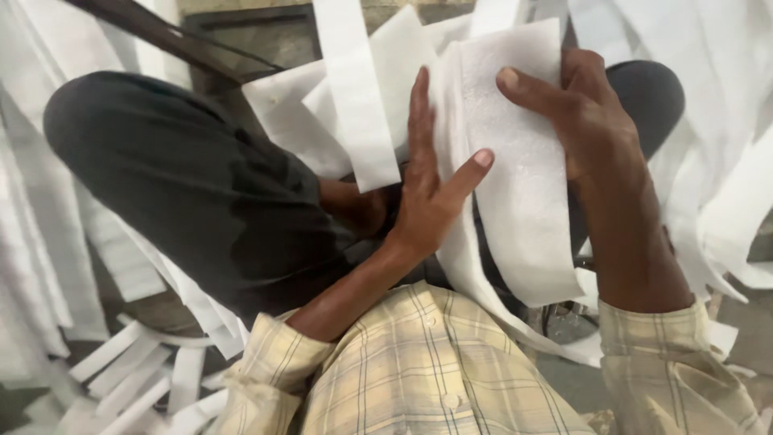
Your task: The person sits cross-legged and repeatedly folds white foam sheets in half by hand, aligning edges and pressing the folds. The person handles multiple foam sheets one at a time, stacking the folded pieces on the lap.
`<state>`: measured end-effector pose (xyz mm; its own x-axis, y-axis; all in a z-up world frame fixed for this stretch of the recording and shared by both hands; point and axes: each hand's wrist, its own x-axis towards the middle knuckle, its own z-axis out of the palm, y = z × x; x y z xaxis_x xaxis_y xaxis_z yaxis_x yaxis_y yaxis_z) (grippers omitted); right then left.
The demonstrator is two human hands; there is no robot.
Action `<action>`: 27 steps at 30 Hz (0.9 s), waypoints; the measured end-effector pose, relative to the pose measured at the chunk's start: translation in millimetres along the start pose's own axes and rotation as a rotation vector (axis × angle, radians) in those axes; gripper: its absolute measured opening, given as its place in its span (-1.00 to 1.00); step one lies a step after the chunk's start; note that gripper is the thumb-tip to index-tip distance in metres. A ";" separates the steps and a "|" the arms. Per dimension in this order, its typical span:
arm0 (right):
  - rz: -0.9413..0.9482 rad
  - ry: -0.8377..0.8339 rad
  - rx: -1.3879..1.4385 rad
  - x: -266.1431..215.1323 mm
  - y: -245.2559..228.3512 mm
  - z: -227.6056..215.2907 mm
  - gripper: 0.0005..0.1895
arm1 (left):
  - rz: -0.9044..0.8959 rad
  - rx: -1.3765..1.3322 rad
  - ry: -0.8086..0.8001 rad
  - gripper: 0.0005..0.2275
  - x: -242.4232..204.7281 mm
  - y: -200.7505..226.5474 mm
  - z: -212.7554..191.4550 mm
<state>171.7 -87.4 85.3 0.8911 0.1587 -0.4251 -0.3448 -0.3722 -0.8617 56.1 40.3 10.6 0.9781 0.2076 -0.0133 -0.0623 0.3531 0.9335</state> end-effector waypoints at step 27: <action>0.387 -0.440 -1.223 -134.9 86.8 -162.9 -0.43 | -0.141 -0.330 0.275 -0.25 143.9 -123.7 -61.4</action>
<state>69.7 -290.0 113.0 0.5510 0.0505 -0.8330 0.1365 -0.9902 0.0302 192.4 82.6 -128.8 0.8953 0.3556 -0.2684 -0.0359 0.6581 0.7520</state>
